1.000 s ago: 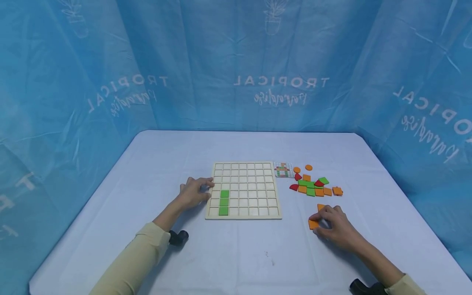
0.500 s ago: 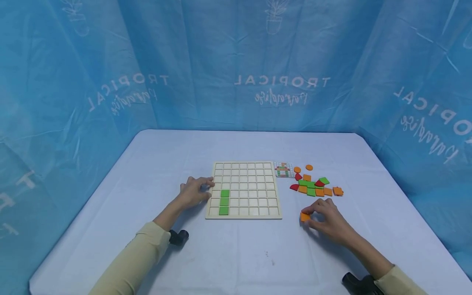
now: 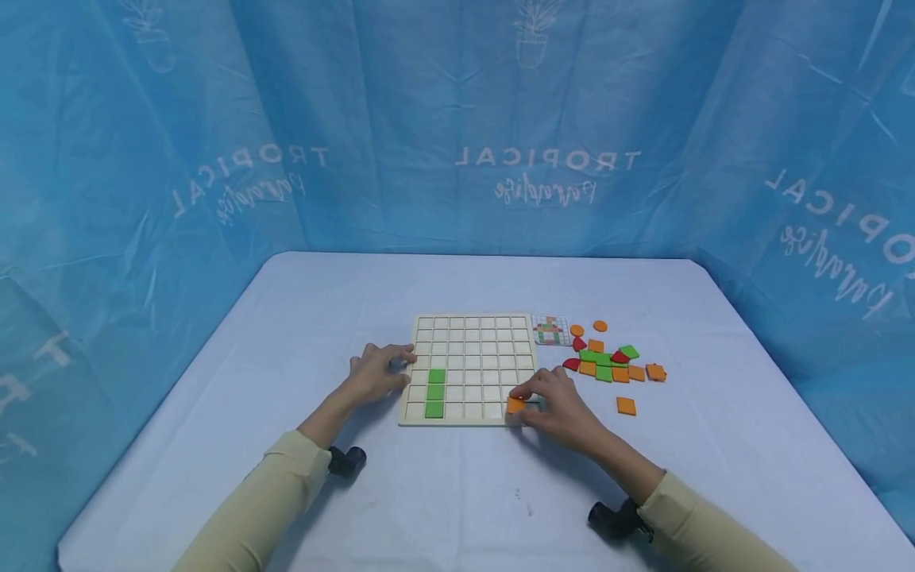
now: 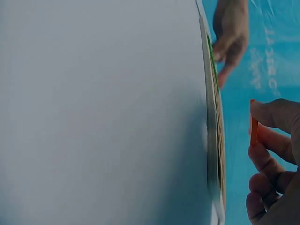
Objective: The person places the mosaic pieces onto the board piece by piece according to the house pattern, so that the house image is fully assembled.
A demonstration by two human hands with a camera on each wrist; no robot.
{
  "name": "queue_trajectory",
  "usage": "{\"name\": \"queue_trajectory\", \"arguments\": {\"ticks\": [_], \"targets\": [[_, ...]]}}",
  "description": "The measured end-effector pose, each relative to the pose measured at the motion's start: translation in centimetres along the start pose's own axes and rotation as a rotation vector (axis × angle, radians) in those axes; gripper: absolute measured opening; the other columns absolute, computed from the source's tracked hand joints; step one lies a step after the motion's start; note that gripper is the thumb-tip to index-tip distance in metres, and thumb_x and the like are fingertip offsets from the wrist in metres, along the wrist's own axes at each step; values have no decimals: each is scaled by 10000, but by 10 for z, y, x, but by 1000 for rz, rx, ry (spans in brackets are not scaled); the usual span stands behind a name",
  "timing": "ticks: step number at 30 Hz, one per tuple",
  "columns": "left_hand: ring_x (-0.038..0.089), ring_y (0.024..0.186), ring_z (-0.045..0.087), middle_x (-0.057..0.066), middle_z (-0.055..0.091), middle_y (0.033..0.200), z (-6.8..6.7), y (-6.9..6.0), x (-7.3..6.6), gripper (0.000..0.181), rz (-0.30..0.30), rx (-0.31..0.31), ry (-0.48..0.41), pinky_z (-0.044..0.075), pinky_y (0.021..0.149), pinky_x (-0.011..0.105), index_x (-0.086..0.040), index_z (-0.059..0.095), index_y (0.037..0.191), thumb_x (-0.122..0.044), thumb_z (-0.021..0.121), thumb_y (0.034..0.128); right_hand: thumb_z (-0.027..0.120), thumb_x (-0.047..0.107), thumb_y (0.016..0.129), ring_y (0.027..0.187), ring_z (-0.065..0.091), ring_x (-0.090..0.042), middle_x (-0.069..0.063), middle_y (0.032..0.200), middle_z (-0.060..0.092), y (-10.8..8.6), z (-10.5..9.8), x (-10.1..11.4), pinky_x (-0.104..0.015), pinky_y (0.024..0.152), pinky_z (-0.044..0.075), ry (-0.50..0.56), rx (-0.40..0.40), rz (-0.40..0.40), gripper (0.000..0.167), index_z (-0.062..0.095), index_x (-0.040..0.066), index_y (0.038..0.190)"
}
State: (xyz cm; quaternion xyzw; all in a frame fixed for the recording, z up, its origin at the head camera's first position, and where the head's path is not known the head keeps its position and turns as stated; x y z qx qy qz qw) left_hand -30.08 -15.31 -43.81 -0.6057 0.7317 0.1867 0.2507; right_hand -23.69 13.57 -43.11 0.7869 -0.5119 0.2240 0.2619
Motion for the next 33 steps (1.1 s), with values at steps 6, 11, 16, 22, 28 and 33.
{"name": "queue_trajectory", "arguments": {"ticks": [6, 11, 16, 22, 28, 33], "targets": [[241, 1071, 417, 12, 510, 1408, -1, 0, 1, 343, 20, -1, -2, 225, 898, 496, -90, 669, 1174, -123, 710, 834, 799, 169, 756, 879, 382, -155, 100, 875, 548, 22, 24, 24, -360, 750, 317, 2, 18, -74, 242, 755, 161, 993], [248, 1069, 417, 23, 511, 1406, -2, 0, 1, 342, 20, 1, 2, 226, 899, 503, -88, 670, 1171, -121, 709, 833, 789, 173, 756, 842, 371, -155, 85, 860, 543, 34, 39, 38, -353, 729, 304, -11, 24, -114, 230, 757, 150, 982], [236, 1060, 418, 8, 507, 1411, -1, 0, 2, 348, -1, 9, -12, 224, 902, 485, -94, 665, 1174, -124, 709, 830, 802, 202, 751, 813, 365, -154, 75, 863, 547, 41, 52, 46, -341, 715, 290, -46, 40, -143, 244, 757, 151, 986], [228, 1054, 420, 7, 509, 1409, -2, 0, 2, 342, -10, 10, -7, 232, 892, 476, -100, 669, 1168, -117, 707, 829, 785, 220, 753, 800, 360, -160, 64, 861, 537, 47, 63, 51, -340, 718, 289, -95, 67, -169, 245, 751, 151, 985], [231, 1058, 417, 12, 507, 1411, -4, -1, 0, 346, -2, 8, -1, 233, 890, 477, -98, 671, 1171, -117, 707, 827, 769, 201, 760, 803, 368, -160, 61, 864, 538, 48, 67, 54, -346, 724, 289, -110, 87, -174, 231, 749, 132, 980], [233, 1061, 420, 14, 505, 1413, -3, -1, 0, 350, 2, 5, 2, 235, 890, 477, -97, 668, 1180, -120, 706, 832, 769, 211, 765, 813, 371, -146, 59, 890, 546, 47, 69, 54, -335, 726, 291, -142, 78, -179, 224, 746, 132, 973]]}}
Point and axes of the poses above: each hand's wrist, its own y-axis towards the middle knuckle, its own z-axis out of the palm, x = y × z, the point moved 5 cm from there along y, towards the middle knuckle
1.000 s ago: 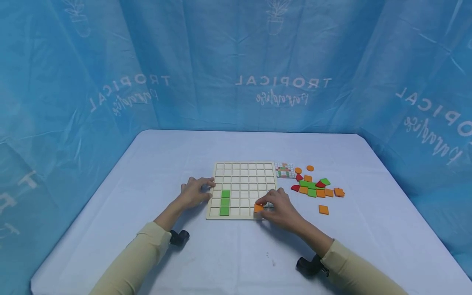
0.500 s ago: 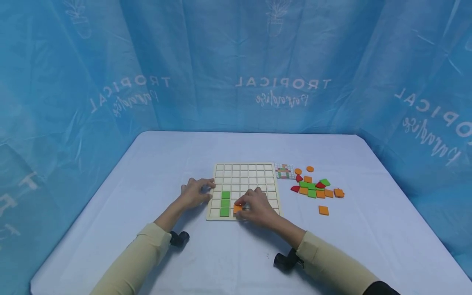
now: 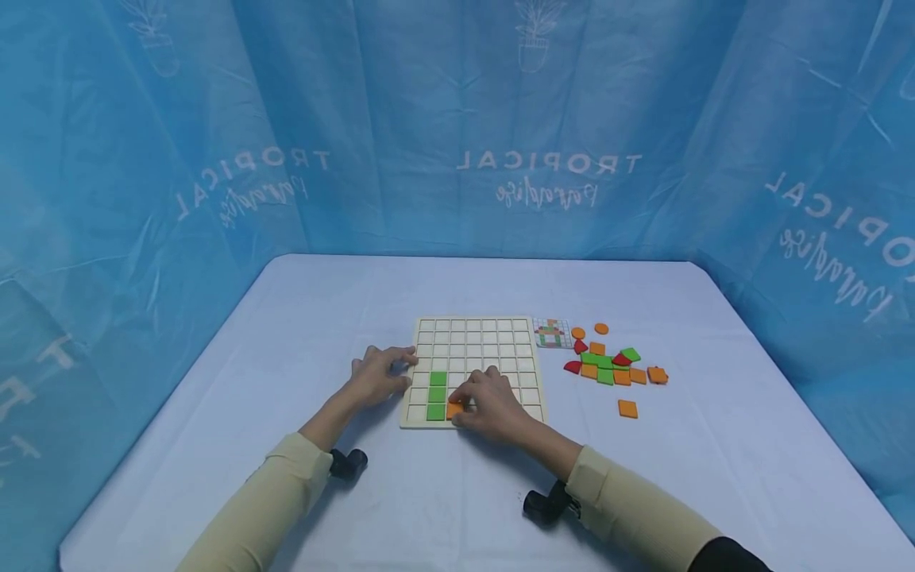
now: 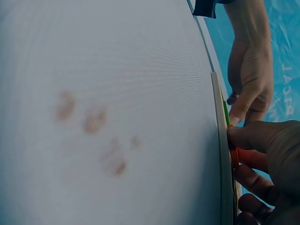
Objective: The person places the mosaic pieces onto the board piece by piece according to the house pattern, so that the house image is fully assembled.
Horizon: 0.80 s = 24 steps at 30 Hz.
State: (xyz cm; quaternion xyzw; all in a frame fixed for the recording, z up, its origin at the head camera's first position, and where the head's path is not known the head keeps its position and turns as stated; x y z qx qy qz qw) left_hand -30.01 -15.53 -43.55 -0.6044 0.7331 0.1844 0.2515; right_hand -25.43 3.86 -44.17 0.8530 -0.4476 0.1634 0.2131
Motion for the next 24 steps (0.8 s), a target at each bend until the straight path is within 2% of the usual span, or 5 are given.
{"name": "queue_trajectory", "arguments": {"ticks": [14, 24], "targets": [[232, 1065, 423, 10, 506, 1412, 2, 2, 1, 347, 1, -3, 1, 235, 885, 476, -104, 670, 1179, -122, 707, 834, 784, 240, 766, 839, 379, -142, 85, 902, 532, 0, 0, -1, -334, 745, 301, -14, 29, 33, 224, 749, 192, 983], [236, 1054, 422, 10, 508, 1410, 2, 1, 0, 347, 6, -5, 7, 233, 883, 480, -103, 671, 1179, -116, 707, 835, 787, 222, 767, 834, 389, -153, 62, 891, 552, 0, -7, -3, -347, 738, 305, -7, 4, 11, 250, 747, 159, 1006]]}}
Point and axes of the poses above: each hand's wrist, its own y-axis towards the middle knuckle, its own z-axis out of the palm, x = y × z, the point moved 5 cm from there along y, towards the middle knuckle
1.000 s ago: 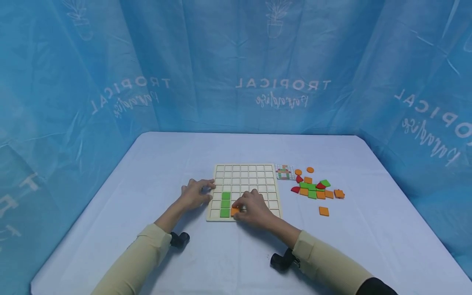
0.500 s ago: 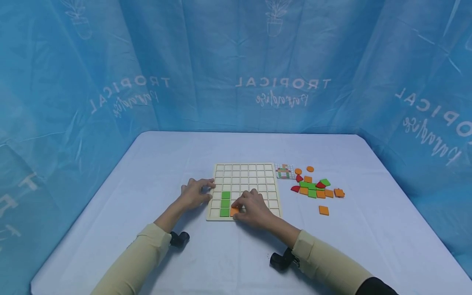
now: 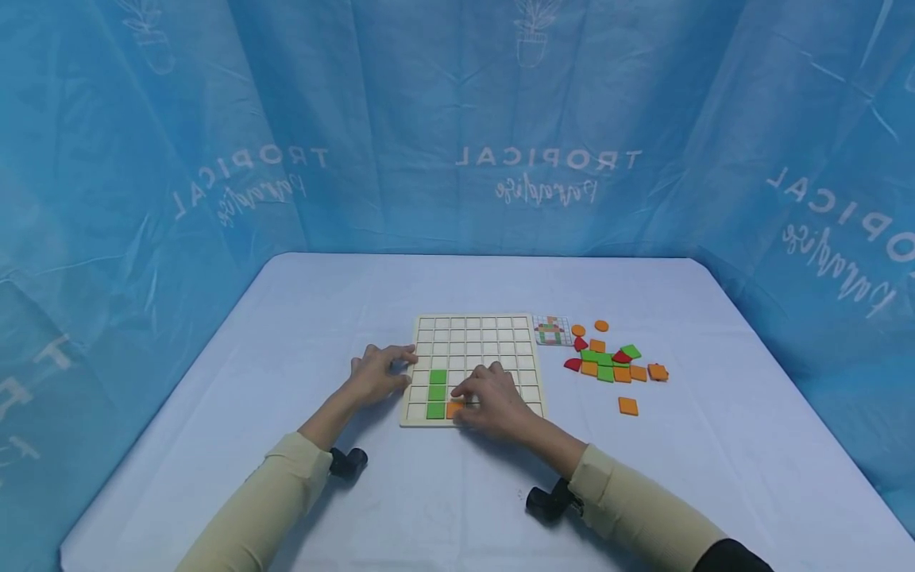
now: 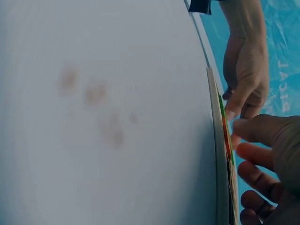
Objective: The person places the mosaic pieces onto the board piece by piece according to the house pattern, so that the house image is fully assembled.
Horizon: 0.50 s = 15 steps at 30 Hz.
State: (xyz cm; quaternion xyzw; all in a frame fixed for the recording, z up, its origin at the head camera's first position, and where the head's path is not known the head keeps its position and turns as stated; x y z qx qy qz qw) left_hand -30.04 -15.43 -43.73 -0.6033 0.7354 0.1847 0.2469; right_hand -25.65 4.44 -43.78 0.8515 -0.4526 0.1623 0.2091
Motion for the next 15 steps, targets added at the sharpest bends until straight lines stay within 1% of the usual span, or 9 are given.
{"name": "queue_trajectory", "arguments": {"ticks": [2, 8, 12, 15], "targets": [[236, 1055, 421, 11, 509, 1410, 0, 0, 0, 347, 0, 0, -4, 231, 884, 481, -100, 670, 1180, -113, 707, 835, 788, 215, 769, 831, 391, -160, 48, 887, 560, 0, -5, -2, -353, 731, 306, 13, -20, -2, 255, 749, 148, 1011], [238, 1057, 415, 6, 503, 1415, 0, 0, 0, 352, 0, 0, -6, 227, 886, 487, -96, 667, 1188, -112, 708, 839, 793, 193, 766, 849, 407, -182, 34, 875, 566, -8, -25, -16, -376, 741, 320, 60, -88, 34, 248, 751, 128, 1002], [246, 1079, 415, 7, 502, 1415, 0, 0, 1, 353, 4, 1, -4, 228, 885, 488, -95, 666, 1191, -114, 710, 841, 796, 186, 767, 864, 422, -193, 14, 879, 581, -17, -39, -32, -382, 744, 328, 71, -128, 72, 256, 750, 113, 1008], [247, 1095, 413, 5, 501, 1417, -1, 0, 1, 352, -3, 2, -1, 230, 885, 483, -100, 666, 1190, -121, 710, 841, 796, 182, 769, 893, 428, -208, -8, 901, 596, -25, -51, -46, -380, 734, 356, 86, -153, 115, 270, 746, 106, 1024]]}}
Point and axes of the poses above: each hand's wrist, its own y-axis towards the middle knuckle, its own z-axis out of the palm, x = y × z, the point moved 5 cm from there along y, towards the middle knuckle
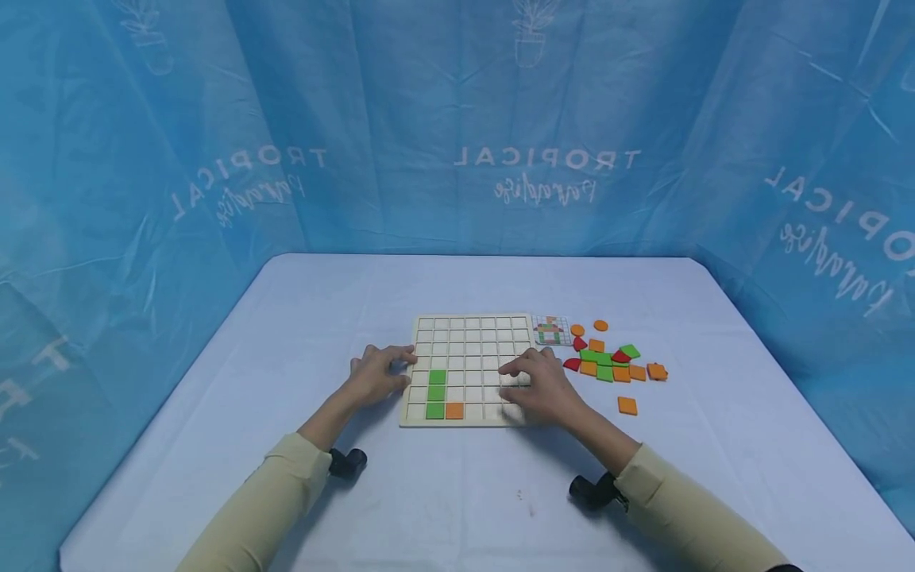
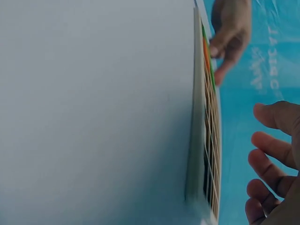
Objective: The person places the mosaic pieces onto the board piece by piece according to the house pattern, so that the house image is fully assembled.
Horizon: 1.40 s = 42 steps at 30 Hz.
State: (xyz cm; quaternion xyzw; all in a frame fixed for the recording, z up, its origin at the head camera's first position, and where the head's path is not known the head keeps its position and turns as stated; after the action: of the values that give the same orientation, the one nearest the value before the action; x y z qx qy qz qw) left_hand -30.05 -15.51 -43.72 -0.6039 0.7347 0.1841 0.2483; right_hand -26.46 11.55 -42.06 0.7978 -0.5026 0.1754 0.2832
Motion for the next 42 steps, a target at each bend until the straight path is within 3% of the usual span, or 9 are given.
{"name": "queue_trajectory", "arguments": {"ticks": [7, 12, 17, 29, 37, 42], "targets": [[240, 1084, 412, 4, 500, 1418, 0, 0, -1, 351, -13, 2, -2, 234, 879, 470, -100, 665, 1189, -123, 701, 841, 776, 180, 801, 1057, 479, -284, -67, 1022, 609, -20, -36, -35, -511, 918, 372, -4, -34, 123, 309, 716, 74, 1086], [233, 1066, 408, 4, 501, 1417, 0, 1, 0, 349, -11, 4, -5, 233, 876, 467, -100, 664, 1186, -120, 699, 839, 777, 204, 803, 1102, 422, -316, -117, 1132, 596, -38, -56, -62, -518, 865, 409, -41, -43, 235, 352, 702, 64, 1117], [236, 1069, 407, 10, 500, 1417, 0, 0, 1, 349, -11, 2, -8, 227, 882, 473, -97, 663, 1187, -117, 702, 841, 786, 196, 791, 1129, 409, -348, -151, 1135, 588, -55, -69, -84, -543, 858, 416, -65, -56, 286, 377, 696, 47, 1124], [237, 1052, 419, 23, 508, 1409, 1, 1, 1, 355, 16, -1, -5, 236, 877, 476, -88, 656, 1196, -131, 700, 847, 759, 195, 821, 1090, 390, -364, -180, 1124, 580, -78, -85, -111, -509, 796, 412, -51, -23, 311, 365, 681, 21, 1133], [227, 1030, 417, 20, 510, 1408, 0, 1, 0, 352, 14, -6, -6, 238, 872, 474, -89, 658, 1190, -131, 706, 844, 761, 149, 811, 985, 389, -306, -122, 1044, 614, -86, -86, -118, -418, 719, 362, -71, -18, 288, 331, 697, 21, 1109], [234, 1041, 418, 27, 510, 1408, 0, 0, 0, 349, 21, -1, -7, 235, 876, 479, -87, 658, 1192, -129, 704, 848, 759, 143, 809, 1010, 389, -324, -153, 1095, 596, -90, -84, -123, -440, 746, 386, -73, 1, 321, 321, 697, 31, 1103]]}}
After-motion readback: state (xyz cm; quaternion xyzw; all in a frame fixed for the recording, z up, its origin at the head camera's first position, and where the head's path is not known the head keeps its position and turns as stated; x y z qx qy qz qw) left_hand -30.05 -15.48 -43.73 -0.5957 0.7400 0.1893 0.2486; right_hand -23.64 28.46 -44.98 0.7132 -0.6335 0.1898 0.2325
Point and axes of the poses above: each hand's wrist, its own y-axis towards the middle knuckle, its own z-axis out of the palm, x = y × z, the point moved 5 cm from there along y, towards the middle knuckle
